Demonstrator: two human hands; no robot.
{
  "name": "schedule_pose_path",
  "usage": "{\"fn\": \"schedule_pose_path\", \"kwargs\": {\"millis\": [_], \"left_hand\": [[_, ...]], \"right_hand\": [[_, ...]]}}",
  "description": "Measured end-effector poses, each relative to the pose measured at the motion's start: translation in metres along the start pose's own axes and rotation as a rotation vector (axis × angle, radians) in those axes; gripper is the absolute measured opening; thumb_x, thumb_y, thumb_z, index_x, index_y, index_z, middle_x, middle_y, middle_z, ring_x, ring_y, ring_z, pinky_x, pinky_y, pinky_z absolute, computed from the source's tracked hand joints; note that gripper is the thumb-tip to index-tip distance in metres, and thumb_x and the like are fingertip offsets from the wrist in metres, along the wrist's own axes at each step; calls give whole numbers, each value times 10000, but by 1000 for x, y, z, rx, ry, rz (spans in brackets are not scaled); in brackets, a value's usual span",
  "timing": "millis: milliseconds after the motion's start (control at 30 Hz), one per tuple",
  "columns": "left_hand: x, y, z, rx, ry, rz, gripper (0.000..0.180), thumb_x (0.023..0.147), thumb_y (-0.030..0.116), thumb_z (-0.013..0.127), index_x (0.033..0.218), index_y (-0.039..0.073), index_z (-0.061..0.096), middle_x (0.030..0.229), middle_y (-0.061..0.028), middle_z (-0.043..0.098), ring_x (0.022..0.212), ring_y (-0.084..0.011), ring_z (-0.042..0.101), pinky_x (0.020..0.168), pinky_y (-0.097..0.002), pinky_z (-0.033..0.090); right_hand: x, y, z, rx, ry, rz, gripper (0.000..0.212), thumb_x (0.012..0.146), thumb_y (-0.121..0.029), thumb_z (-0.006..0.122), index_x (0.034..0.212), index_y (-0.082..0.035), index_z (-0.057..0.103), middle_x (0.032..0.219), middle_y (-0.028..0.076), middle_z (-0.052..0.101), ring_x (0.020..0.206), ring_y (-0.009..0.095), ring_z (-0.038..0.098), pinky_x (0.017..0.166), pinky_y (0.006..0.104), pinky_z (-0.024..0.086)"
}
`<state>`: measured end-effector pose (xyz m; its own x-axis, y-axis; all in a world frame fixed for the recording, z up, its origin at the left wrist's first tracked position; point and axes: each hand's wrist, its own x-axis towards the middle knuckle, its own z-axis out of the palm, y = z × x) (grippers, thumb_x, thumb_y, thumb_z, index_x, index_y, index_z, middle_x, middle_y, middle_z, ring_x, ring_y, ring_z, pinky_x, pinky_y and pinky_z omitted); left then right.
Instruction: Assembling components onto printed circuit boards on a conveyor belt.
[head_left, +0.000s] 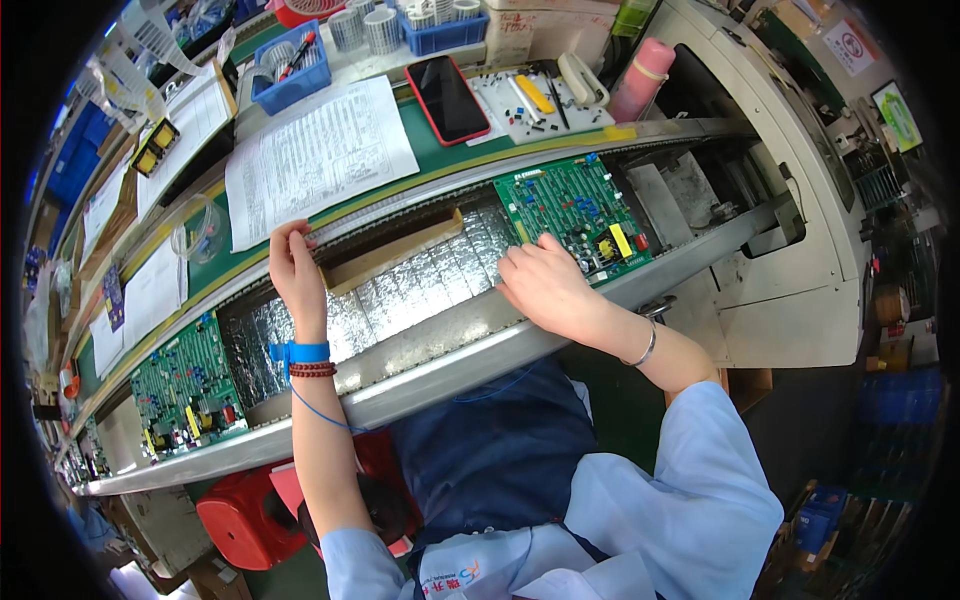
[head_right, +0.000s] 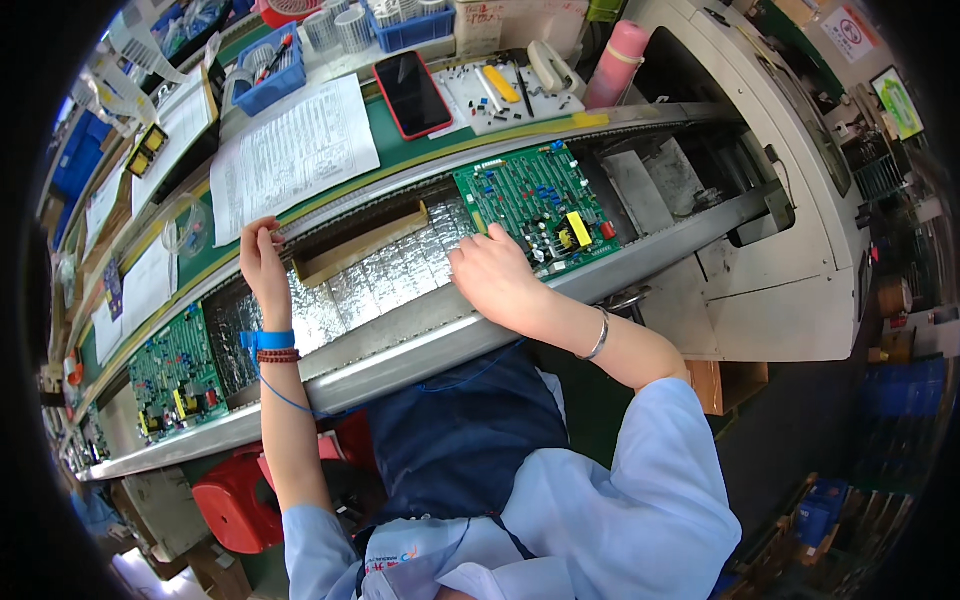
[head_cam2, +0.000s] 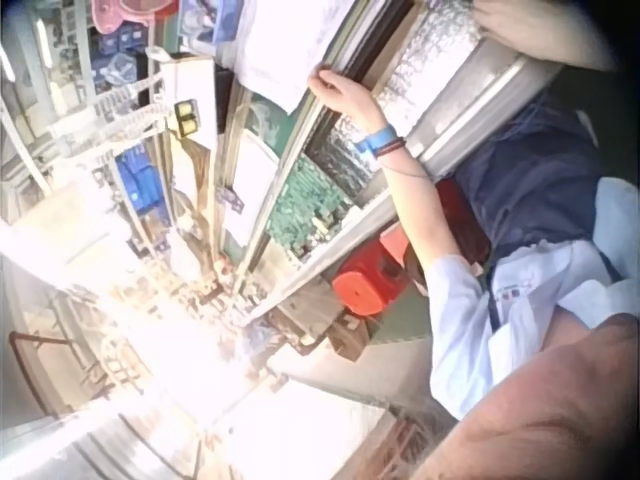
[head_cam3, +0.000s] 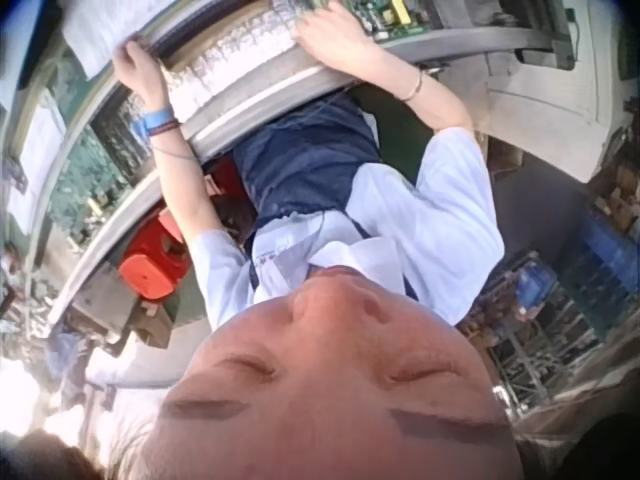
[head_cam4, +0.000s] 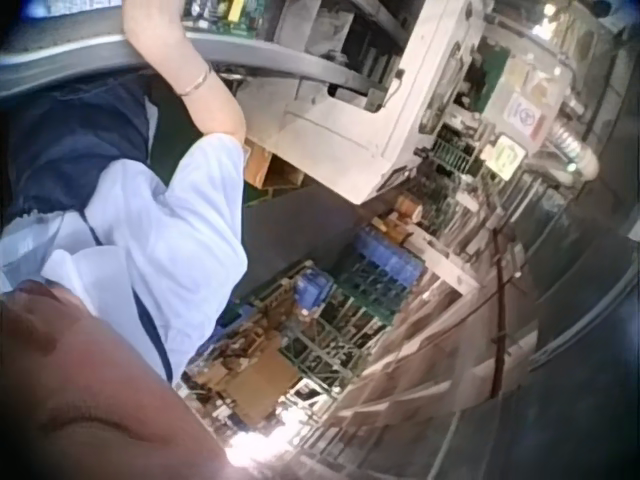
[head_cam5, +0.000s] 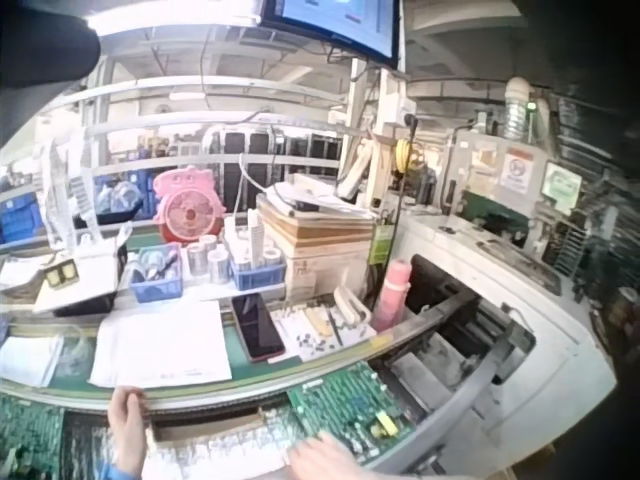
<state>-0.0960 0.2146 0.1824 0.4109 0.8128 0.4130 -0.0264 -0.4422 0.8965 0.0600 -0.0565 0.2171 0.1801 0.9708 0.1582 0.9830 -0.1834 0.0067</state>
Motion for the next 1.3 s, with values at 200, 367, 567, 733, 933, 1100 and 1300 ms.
{"fn": "schedule_pose_path", "kwargs": {"millis": [200, 367, 567, 733, 933, 1100, 1300], "left_hand": [[0, -2, -1, -2, -15, -4, 188, 967, 108, 431, 995, 10, 589, 921, -42, 613, 749, -90, 516, 707, -232, 437], [0, 2, -2, 10, -16, -16, 194, 966, 114, 430, 1004, 12, 591, 915, -40, 611, 745, -87, 513, 703, -230, 436], [1, 5, -2, 26, -17, -18, 193, 968, 117, 429, 1008, 14, 588, 919, -38, 607, 748, -85, 509, 708, -228, 436], [1, 6, -5, 26, -17, -33, 186, 972, 121, 432, 1002, 17, 582, 923, -28, 597, 751, -81, 501, 702, -229, 430], [1, 5, -6, 11, -7, -32, 185, 974, 120, 430, 999, 20, 583, 910, -23, 592, 746, -78, 499, 693, -227, 422], [1, 4, -5, 5, -12, -28, 188, 975, 124, 430, 997, 22, 586, 904, -21, 593, 738, -76, 496, 685, -224, 422], [1, 4, -8, 20, -11, -46, 190, 975, 125, 431, 1002, 24, 589, 903, -22, 595, 735, -76, 496, 686, -225, 427]], "right_hand": [[-14, 26, -3, -28, -46, 146, 167, 839, -230, 608, 867, -66, 602, 822, 75, 591, 833, 222, 590, 797, 360, 377], [-25, 52, -6, -47, -56, 280, 188, 828, -235, 619, 872, -54, 602, 830, 89, 588, 843, 238, 594, 821, 375, 374], [-41, 82, -7, -128, -63, 417, 220, 808, -261, 646, 871, -53, 614, 850, 100, 602, 854, 238, 597, 821, 374, 372], [-55, 107, -1, -159, -20, 473, 233, 798, -271, 658, 874, -55, 611, 852, 97, 603, 853, 242, 600, 820, 384, 370], [-64, 128, 1, -235, -37, 581, 244, 800, -287, 656, 884, -65, 602, 875, 95, 607, 863, 248, 604, 824, 398, 387], [-74, 144, 4, -279, -77, 656, 274, 804, -297, 651, 938, -64, 598, 925, 90, 606, 914, 237, 590, 825, 397, 394], [-84, 158, 6, -294, -50, 690, 290, 802, -284, 650, 988, -66, 604, 985, 88, 606, 962, 244, 567, 839, 403, 394]]}}
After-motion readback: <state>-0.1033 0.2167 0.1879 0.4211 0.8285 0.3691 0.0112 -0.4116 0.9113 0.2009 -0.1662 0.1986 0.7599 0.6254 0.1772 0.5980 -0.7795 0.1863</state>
